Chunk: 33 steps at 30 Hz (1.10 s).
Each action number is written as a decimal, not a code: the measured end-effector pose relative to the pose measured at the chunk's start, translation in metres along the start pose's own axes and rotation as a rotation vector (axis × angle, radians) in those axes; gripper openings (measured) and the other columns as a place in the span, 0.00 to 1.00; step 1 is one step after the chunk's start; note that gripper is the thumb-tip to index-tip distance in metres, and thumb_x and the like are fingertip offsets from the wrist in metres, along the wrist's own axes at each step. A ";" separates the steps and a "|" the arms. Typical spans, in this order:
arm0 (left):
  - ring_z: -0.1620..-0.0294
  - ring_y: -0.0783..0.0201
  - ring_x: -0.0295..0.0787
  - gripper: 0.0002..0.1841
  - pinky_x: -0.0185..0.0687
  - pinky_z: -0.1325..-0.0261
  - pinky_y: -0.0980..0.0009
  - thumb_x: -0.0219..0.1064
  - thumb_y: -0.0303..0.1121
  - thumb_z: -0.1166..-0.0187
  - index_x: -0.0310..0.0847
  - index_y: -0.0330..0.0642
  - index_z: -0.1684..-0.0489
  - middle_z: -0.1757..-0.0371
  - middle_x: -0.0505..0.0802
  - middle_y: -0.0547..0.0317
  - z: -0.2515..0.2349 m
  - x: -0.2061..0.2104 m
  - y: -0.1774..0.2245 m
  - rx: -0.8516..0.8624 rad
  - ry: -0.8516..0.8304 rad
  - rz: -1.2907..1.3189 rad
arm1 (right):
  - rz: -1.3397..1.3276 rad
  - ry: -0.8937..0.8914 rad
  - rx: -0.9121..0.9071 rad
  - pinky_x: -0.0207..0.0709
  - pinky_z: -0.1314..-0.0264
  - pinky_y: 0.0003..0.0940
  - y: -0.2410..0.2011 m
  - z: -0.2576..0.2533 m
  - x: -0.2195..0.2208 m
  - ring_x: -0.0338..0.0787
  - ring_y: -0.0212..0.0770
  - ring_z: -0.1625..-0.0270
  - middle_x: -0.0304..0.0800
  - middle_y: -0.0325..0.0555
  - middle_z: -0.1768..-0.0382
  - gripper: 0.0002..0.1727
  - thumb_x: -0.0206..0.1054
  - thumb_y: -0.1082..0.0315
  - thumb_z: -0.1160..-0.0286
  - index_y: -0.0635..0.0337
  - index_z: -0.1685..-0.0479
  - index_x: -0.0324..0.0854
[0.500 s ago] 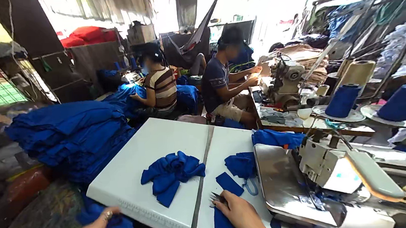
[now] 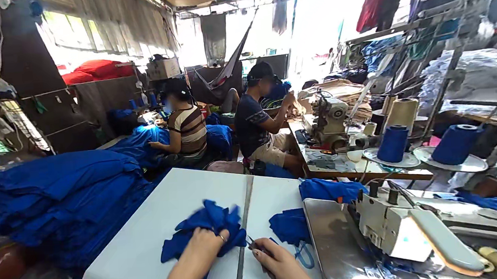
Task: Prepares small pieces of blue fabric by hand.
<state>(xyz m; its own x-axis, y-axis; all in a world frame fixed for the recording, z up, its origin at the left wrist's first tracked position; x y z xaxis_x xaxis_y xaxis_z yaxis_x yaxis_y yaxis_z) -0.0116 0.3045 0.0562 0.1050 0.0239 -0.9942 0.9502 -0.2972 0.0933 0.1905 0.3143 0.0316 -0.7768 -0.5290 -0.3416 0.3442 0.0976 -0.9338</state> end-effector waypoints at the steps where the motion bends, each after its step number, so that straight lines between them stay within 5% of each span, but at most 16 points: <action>1: 0.46 0.26 0.90 0.17 0.75 0.34 0.30 0.59 0.20 0.17 0.85 0.42 0.34 0.55 0.92 0.28 -0.003 0.012 0.006 0.021 -0.038 -0.002 | -0.036 0.002 -0.034 0.75 0.69 0.31 -0.005 -0.009 0.003 0.78 0.33 0.73 0.84 0.45 0.63 0.21 0.56 0.58 0.11 0.62 0.29 0.78; 3: 0.44 0.27 0.89 0.18 0.75 0.33 0.31 0.57 0.21 0.15 0.84 0.41 0.32 0.53 0.92 0.27 -0.006 0.019 0.015 0.026 -0.095 -0.027 | -0.078 0.013 -0.096 0.76 0.65 0.30 -0.016 -0.030 0.010 0.80 0.31 0.68 0.87 0.46 0.47 0.23 0.53 0.59 0.09 0.59 0.22 0.75; 5: 0.44 0.29 0.90 0.19 0.76 0.33 0.34 0.56 0.20 0.15 0.84 0.41 0.31 0.53 0.93 0.29 -0.006 0.017 0.017 0.019 -0.122 -0.066 | -0.063 -0.001 -0.160 0.78 0.50 0.31 -0.024 -0.054 0.020 0.85 0.32 0.53 0.82 0.48 0.27 0.25 0.51 0.60 0.08 0.56 0.17 0.72; 7: 0.47 0.31 0.92 0.17 0.79 0.35 0.35 0.58 0.20 0.18 0.88 0.39 0.37 0.56 0.94 0.32 -0.001 0.016 0.013 0.032 -0.081 -0.086 | 0.000 -0.051 -0.206 0.72 0.22 0.40 -0.026 -0.075 0.031 0.82 0.38 0.26 0.77 0.49 0.20 0.26 0.49 0.59 0.07 0.56 0.16 0.71; 9: 0.44 0.31 0.91 0.16 0.78 0.35 0.34 0.58 0.20 0.17 0.87 0.38 0.38 0.49 0.93 0.30 0.005 0.014 0.005 0.023 -0.085 -0.017 | 0.065 -0.093 -0.187 0.62 0.12 0.48 -0.018 -0.096 0.040 0.76 0.43 0.17 0.77 0.50 0.19 0.26 0.48 0.57 0.06 0.56 0.16 0.72; 12: 0.40 0.35 0.90 0.15 0.79 0.32 0.36 0.61 0.24 0.16 0.84 0.37 0.35 0.42 0.91 0.35 0.011 0.009 -0.017 -0.044 -0.033 0.262 | 0.122 -0.118 -0.140 0.64 0.14 0.52 -0.007 -0.116 0.047 0.77 0.47 0.19 0.79 0.51 0.21 0.26 0.46 0.55 0.05 0.55 0.17 0.72; 17: 0.46 0.55 0.92 0.18 0.87 0.39 0.56 0.64 0.22 0.20 0.78 0.37 0.31 0.37 0.89 0.45 0.002 0.000 -0.037 -0.238 -0.017 0.693 | 0.089 -0.100 -0.084 0.63 0.13 0.51 0.001 -0.127 0.041 0.76 0.51 0.18 0.76 0.59 0.20 0.27 0.47 0.58 0.05 0.63 0.15 0.68; 20: 0.52 0.58 0.92 0.20 0.90 0.46 0.59 0.65 0.21 0.21 0.77 0.38 0.30 0.33 0.85 0.47 -0.009 -0.006 -0.041 -0.294 -0.128 0.773 | -0.061 0.090 -0.011 0.78 0.33 0.48 -0.001 -0.114 0.022 0.87 0.51 0.41 0.86 0.61 0.39 0.25 0.58 0.60 0.11 0.67 0.23 0.72; 23: 0.46 0.51 0.91 0.17 0.86 0.39 0.52 0.62 0.21 0.19 0.79 0.36 0.33 0.37 0.88 0.42 -0.011 -0.010 -0.032 -0.177 -0.188 0.615 | -0.171 0.174 -0.074 0.79 0.47 0.41 -0.016 -0.102 0.013 0.86 0.40 0.56 0.88 0.50 0.52 0.22 0.65 0.56 0.18 0.63 0.34 0.81; 27: 0.45 0.28 0.88 0.11 0.80 0.38 0.32 0.60 0.19 0.20 0.90 0.32 0.51 0.49 0.91 0.27 0.000 0.012 -0.002 0.021 -0.185 0.202 | 0.013 -0.086 -0.151 0.77 0.33 0.49 -0.050 -0.110 0.022 0.88 0.44 0.41 0.90 0.53 0.44 0.23 0.63 0.51 0.16 0.62 0.39 0.86; 30: 0.31 0.29 0.83 0.17 0.70 0.25 0.35 0.51 0.26 0.10 0.86 0.28 0.39 0.39 0.89 0.27 0.005 0.000 0.027 -0.146 -0.402 0.076 | 0.328 -0.264 -0.143 0.75 0.30 0.62 -0.071 -0.111 0.046 0.88 0.53 0.35 0.90 0.55 0.41 0.28 0.67 0.43 0.20 0.58 0.35 0.86; 32: 0.23 0.29 0.76 0.20 0.62 0.18 0.37 0.46 0.27 0.07 0.79 0.26 0.30 0.30 0.85 0.28 0.006 -0.015 0.046 -0.185 -0.544 -0.030 | 0.499 -0.311 -0.126 0.73 0.33 0.67 -0.079 -0.109 0.060 0.87 0.59 0.35 0.90 0.58 0.41 0.24 0.69 0.51 0.21 0.59 0.37 0.85; 33: 0.25 0.28 0.78 0.19 0.62 0.20 0.35 0.47 0.25 0.09 0.81 0.25 0.34 0.32 0.86 0.27 0.007 -0.012 0.045 -0.137 -0.472 -0.047 | 0.536 -0.284 -0.105 0.74 0.36 0.67 -0.079 -0.110 0.062 0.87 0.60 0.36 0.90 0.59 0.43 0.20 0.69 0.56 0.21 0.60 0.38 0.84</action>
<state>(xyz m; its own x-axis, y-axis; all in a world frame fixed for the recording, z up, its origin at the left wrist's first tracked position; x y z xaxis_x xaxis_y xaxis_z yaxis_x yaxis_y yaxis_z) 0.0276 0.2839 0.0715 -0.0529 -0.4107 -0.9102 0.9839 -0.1773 0.0228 0.0570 0.3661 0.0722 -0.3348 -0.5856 -0.7382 0.5826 0.4871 -0.6506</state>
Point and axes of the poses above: each hand's wrist, its own z-axis away from the middle knuckle, its own x-axis out of the palm, y = z × x, the point moved 5 cm from there along -z, towards the middle knuckle
